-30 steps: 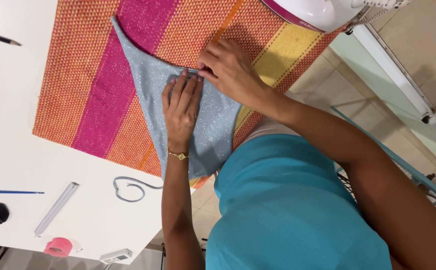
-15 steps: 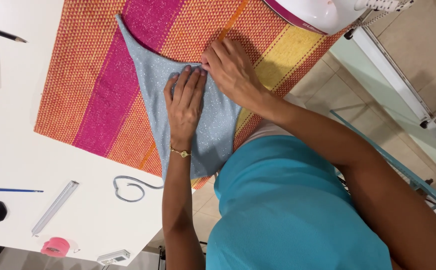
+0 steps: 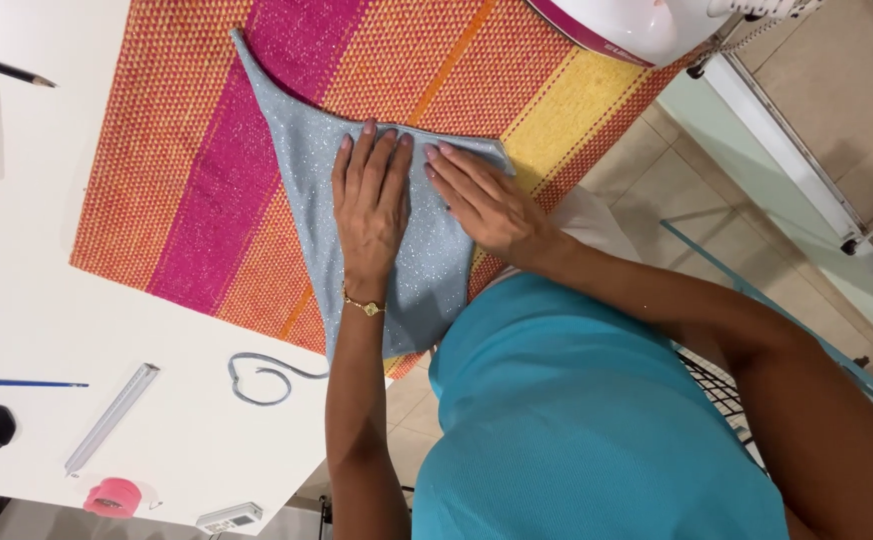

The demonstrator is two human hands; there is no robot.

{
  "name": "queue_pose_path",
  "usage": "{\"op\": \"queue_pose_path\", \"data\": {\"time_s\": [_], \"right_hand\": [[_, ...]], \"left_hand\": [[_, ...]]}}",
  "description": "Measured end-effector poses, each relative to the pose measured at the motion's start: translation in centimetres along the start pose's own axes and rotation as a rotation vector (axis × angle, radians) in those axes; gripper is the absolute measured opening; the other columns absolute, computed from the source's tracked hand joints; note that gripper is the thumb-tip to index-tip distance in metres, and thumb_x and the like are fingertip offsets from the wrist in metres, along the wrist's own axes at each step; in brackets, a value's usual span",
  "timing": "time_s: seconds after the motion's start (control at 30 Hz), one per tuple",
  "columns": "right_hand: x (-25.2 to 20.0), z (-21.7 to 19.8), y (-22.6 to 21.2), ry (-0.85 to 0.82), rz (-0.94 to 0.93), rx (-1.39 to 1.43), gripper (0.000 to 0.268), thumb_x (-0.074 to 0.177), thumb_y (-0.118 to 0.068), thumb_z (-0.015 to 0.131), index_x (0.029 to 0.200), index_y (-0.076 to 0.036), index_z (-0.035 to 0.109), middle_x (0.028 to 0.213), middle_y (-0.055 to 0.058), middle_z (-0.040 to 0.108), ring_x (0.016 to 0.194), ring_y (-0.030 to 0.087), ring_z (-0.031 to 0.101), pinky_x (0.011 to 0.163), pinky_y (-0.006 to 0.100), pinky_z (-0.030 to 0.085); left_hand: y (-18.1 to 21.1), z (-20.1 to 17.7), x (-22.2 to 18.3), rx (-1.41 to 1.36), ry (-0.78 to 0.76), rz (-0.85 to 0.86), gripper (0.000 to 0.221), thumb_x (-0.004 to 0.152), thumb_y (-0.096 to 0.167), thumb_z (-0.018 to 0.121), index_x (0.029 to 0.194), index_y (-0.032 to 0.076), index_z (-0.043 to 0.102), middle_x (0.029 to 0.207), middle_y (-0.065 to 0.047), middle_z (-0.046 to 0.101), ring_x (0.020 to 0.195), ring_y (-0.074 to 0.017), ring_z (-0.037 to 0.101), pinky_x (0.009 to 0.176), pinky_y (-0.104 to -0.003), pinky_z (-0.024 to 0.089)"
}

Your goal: Ironing a small blue sparkly garment on a colorful mat using a steam iron.

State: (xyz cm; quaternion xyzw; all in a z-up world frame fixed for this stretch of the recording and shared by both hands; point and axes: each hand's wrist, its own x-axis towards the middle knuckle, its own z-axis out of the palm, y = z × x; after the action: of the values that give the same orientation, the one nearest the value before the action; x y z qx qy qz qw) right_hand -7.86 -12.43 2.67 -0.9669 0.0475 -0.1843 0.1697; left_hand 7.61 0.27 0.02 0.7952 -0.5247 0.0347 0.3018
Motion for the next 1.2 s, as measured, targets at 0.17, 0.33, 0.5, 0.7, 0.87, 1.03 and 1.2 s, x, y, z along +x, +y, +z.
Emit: {"op": "queue_pose_path", "data": {"time_s": [0.17, 0.33, 0.5, 0.7, 0.87, 1.03, 1.2], "right_hand": [[-3.2, 0.6, 1.0, -0.024, 0.008, -0.022, 0.049, 0.12, -0.026, 0.041, 0.149, 0.007, 0.063, 0.164, 0.027, 0.055, 0.153, 0.039, 0.053, 0.124, 0.052, 0.043], [-4.2, -1.3, 1.0, -0.075, 0.054, -0.03, 0.052, 0.12, -0.032, 0.039, 0.151, 0.002, 0.064, 0.163, 0.021, 0.058, 0.15, 0.035, 0.056, 0.124, 0.054, 0.043], [-3.1, 0.3, 2.8, -0.032, -0.021, -0.051, 0.054, 0.117, -0.034, 0.045, 0.153, 0.002, 0.063, 0.165, 0.023, 0.055, 0.156, 0.037, 0.049, 0.13, 0.055, 0.034], [-3.5, 0.0, 2.1, -0.079, -0.049, -0.064, 0.058, 0.118, -0.04, 0.045, 0.152, 0.004, 0.063, 0.165, 0.023, 0.055, 0.157, 0.037, 0.048, 0.133, 0.06, 0.028], [-3.9, -0.8, 2.2, -0.113, -0.064, -0.05, 0.056, 0.118, -0.038, 0.047, 0.151, 0.005, 0.062, 0.164, 0.024, 0.056, 0.156, 0.036, 0.05, 0.132, 0.059, 0.03], [-5.7, 1.4, 4.3, -0.11, -0.031, 0.032, 0.034, 0.109, -0.022, 0.068, 0.137, -0.006, 0.076, 0.144, 0.014, 0.071, 0.139, 0.029, 0.063, 0.123, 0.051, 0.044], [0.8, -0.7, 5.3, -0.148, 0.304, 0.267, 0.015, 0.103, -0.007, 0.081, 0.116, -0.007, 0.074, 0.11, 0.007, 0.068, 0.106, 0.025, 0.066, 0.098, 0.042, 0.052]], "left_hand": [[-0.2, 0.4, -0.5, -0.016, -0.027, -0.007, 0.028, 0.112, 0.022, 0.068, 0.139, 0.019, 0.077, 0.138, -0.008, 0.074, 0.144, -0.0297, 0.059, 0.125, -0.054, 0.045], [-0.6, 1.0, -1.2, -0.003, -0.062, -0.001, 0.032, 0.115, 0.03, 0.061, 0.144, 0.025, 0.074, 0.14, -0.012, 0.069, 0.146, -0.0346, 0.057, 0.125, -0.058, 0.044], [-0.6, 0.9, -1.5, 0.005, -0.065, 0.013, 0.033, 0.115, 0.032, 0.062, 0.146, 0.029, 0.073, 0.143, -0.011, 0.065, 0.15, -0.0346, 0.053, 0.127, -0.058, 0.04], [-0.4, 1.4, -1.8, 0.009, -0.061, 0.019, 0.034, 0.115, 0.034, 0.059, 0.147, 0.029, 0.071, 0.145, -0.013, 0.063, 0.152, -0.0377, 0.049, 0.128, -0.061, 0.038], [0.1, 1.1, -1.5, 0.072, -0.116, 0.027, 0.041, 0.116, 0.043, 0.054, 0.157, 0.04, 0.062, 0.15, -0.011, 0.058, 0.156, -0.0386, 0.042, 0.129, -0.064, 0.033], [-0.1, 1.4, -2.3, 0.024, -0.162, 0.001, 0.042, 0.117, 0.047, 0.049, 0.157, 0.043, 0.061, 0.155, -0.012, 0.054, 0.159, -0.0394, 0.037, 0.131, -0.064, 0.028], [0.7, -0.4, -1.4, -0.002, -0.222, 0.01, 0.042, 0.119, 0.037, 0.055, 0.16, 0.038, 0.053, 0.156, -0.019, 0.051, 0.159, -0.043, 0.036, 0.133, -0.067, 0.029]]}}
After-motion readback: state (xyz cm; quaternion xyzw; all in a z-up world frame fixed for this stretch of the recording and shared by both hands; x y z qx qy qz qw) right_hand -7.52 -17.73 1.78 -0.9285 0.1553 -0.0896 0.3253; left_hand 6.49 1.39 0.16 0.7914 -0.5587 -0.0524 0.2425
